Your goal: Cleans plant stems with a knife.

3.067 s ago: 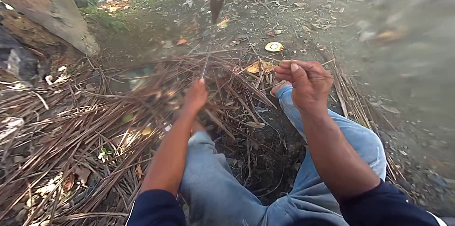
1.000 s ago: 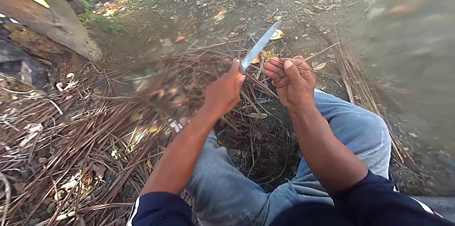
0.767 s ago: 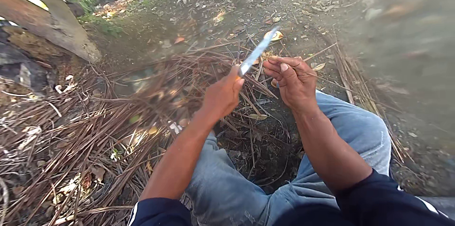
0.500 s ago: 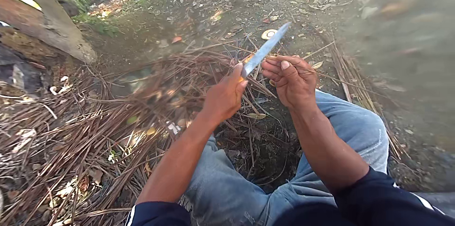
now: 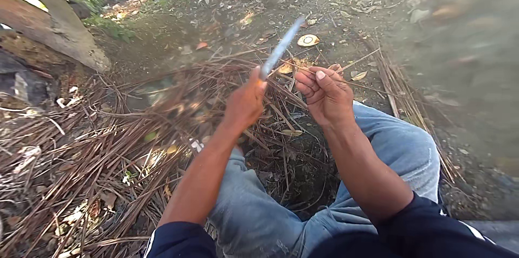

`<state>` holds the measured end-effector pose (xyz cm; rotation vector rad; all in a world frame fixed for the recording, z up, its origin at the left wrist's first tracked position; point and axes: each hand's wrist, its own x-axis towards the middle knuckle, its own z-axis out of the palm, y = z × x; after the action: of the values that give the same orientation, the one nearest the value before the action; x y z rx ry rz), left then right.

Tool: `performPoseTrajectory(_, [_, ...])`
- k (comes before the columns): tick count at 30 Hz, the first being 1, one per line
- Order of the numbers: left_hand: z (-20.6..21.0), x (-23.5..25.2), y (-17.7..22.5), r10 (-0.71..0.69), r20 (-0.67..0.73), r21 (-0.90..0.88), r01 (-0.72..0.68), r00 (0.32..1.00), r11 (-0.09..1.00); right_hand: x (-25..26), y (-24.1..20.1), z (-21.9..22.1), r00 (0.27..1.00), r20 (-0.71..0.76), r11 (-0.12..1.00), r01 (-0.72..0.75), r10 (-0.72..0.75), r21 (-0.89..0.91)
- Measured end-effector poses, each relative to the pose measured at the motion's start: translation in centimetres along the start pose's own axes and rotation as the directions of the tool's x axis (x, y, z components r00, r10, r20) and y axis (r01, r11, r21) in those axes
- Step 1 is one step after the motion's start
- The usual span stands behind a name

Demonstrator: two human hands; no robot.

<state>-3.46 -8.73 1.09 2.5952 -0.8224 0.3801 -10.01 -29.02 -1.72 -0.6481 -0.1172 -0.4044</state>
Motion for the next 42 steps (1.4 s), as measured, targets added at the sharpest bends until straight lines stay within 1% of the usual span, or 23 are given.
performPoseTrajectory(2, [-0.5,-0.2,-1.5,-0.121,0.009,0.000,0.121,0.993,0.993,-0.2,-0.7,-0.4,0.997,0.045,0.997,0.060,-0.058,-0.054])
performPoseTrajectory(3, [-0.5,-0.2,-1.8,-0.115,-0.011,0.007,0.116,0.993,0.993,0.0,-0.9,-0.5,0.994,0.073,0.993,0.087,-0.081,-0.083])
performPoseTrajectory(7, [-0.2,-0.5,0.4,0.093,-0.003,0.005,-0.093,0.996,0.996,0.4,-0.1,-1.1,0.958,0.247,0.945,0.207,-0.144,-0.253])
performPoseTrajectory(9, [-0.5,-0.3,-0.3,0.026,0.034,-0.034,-0.025,0.999,0.999,0.8,-0.2,-1.5,0.932,0.317,0.909,0.279,-0.177,-0.310])
performPoseTrajectory(11, [-0.3,-0.5,-1.1,-0.019,0.034,-0.037,0.021,0.999,0.999,0.8,-0.5,-1.8,0.934,0.306,0.914,0.277,-0.184,-0.297])
performPoseTrajectory(14, [0.2,-0.6,0.1,0.138,-0.054,-0.010,-0.138,0.989,0.990,0.6,-0.7,-0.9,0.970,0.213,0.968,0.161,-0.120,-0.191])
performPoseTrajectory(15, [0.1,-0.5,0.0,0.124,-0.073,-0.015,-0.126,0.990,0.992,0.4,-0.9,-0.7,0.975,0.199,0.977,0.132,-0.098,-0.165])
performPoseTrajectory(18, [-0.7,0.1,-2.1,-0.115,-0.007,-0.015,0.115,0.993,0.993,0.3,-1.8,-0.4,0.975,0.194,0.980,0.136,-0.106,-0.148])
performPoseTrajectory(19, [-0.6,-0.2,-2.0,-0.103,-0.022,-0.004,0.103,0.994,0.995,0.4,-1.8,-0.5,0.975,0.192,0.978,0.141,-0.110,-0.154])
performPoseTrajectory(21, [-0.3,-0.5,-0.9,0.047,-0.070,0.001,-0.047,0.996,0.999,0.4,-1.5,-0.5,0.977,0.188,0.979,0.126,-0.095,-0.159])
performPoseTrajectory(22, [-0.3,-0.6,-0.7,0.075,-0.077,-0.010,-0.076,0.994,0.997,0.3,-1.5,-0.6,0.979,0.189,0.982,0.108,-0.078,-0.154])
performPoseTrajectory(25, [-0.9,-0.1,-2.8,-0.126,-0.034,-0.062,0.124,0.991,0.990,0.5,-1.8,-1.0,0.984,0.165,0.987,0.085,-0.062,-0.135])
performPoseTrajectory(26, [-0.8,-0.2,-3.1,-0.153,-0.040,-0.059,0.150,0.987,0.987,0.5,-1.7,-1.2,0.987,0.148,0.984,0.089,-0.066,-0.154])
performPoseTrajectory(27, [-0.7,-0.3,-2.8,-0.134,-0.068,-0.056,0.131,0.989,0.990,0.6,-1.6,-1.2,0.988,0.135,0.980,0.098,-0.075,-0.171])
performPoseTrajectory(29, [-0.3,-0.6,-1.4,0.027,-0.138,-0.015,-0.029,0.990,0.999,0.5,-1.1,-1.2,0.988,0.130,0.979,0.107,-0.085,-0.176])
performPoseTrajectory(31, [-0.1,-0.8,-0.3,0.150,-0.100,0.025,-0.148,0.984,0.989,0.2,-0.5,-0.9,0.980,0.174,0.974,0.129,-0.097,-0.188])
performPoseTrajectory(32, [-0.2,-0.8,-0.3,0.129,-0.069,0.014,-0.128,0.989,0.992,0.3,-0.5,-0.9,0.972,0.205,0.966,0.160,-0.118,-0.202])
performPoseTrajectory(34, [-0.9,-0.5,-1.1,-0.067,0.015,-0.045,0.068,0.998,0.997,0.5,-0.9,-1.4,0.945,0.278,0.932,0.247,-0.171,-0.267])
performPoseTrajectory(35, [-0.8,-0.5,-1.6,-0.117,0.038,-0.030,0.118,0.992,0.993,0.6,-1.0,-1.8,0.929,0.315,0.902,0.296,-0.195,-0.314])
performPoseTrajectory(36, [-0.5,-0.5,-1.7,-0.099,0.042,-0.011,0.099,0.994,0.995,0.8,-1.0,-2.1,0.909,0.358,0.865,0.347,-0.213,-0.364])
performPoseTrajectory(39, [-0.6,-0.9,-0.1,0.088,0.023,0.016,-0.088,0.996,0.996,1.2,-0.8,-2.5,0.848,0.476,0.760,0.465,-0.234,-0.455])
performPoseTrajectory(40, [-1.0,-0.9,-0.1,0.059,0.036,-0.013,-0.059,0.998,0.998,1.3,-1.1,-2.6,0.830,0.507,0.736,0.490,-0.231,-0.466])
performPoseTrajectory(42, [-1.5,-0.8,-1.5,-0.136,0.109,-0.058,0.143,0.985,0.988,1.5,-2.0,-3.0,0.808,0.541,0.710,0.523,-0.234,-0.473])
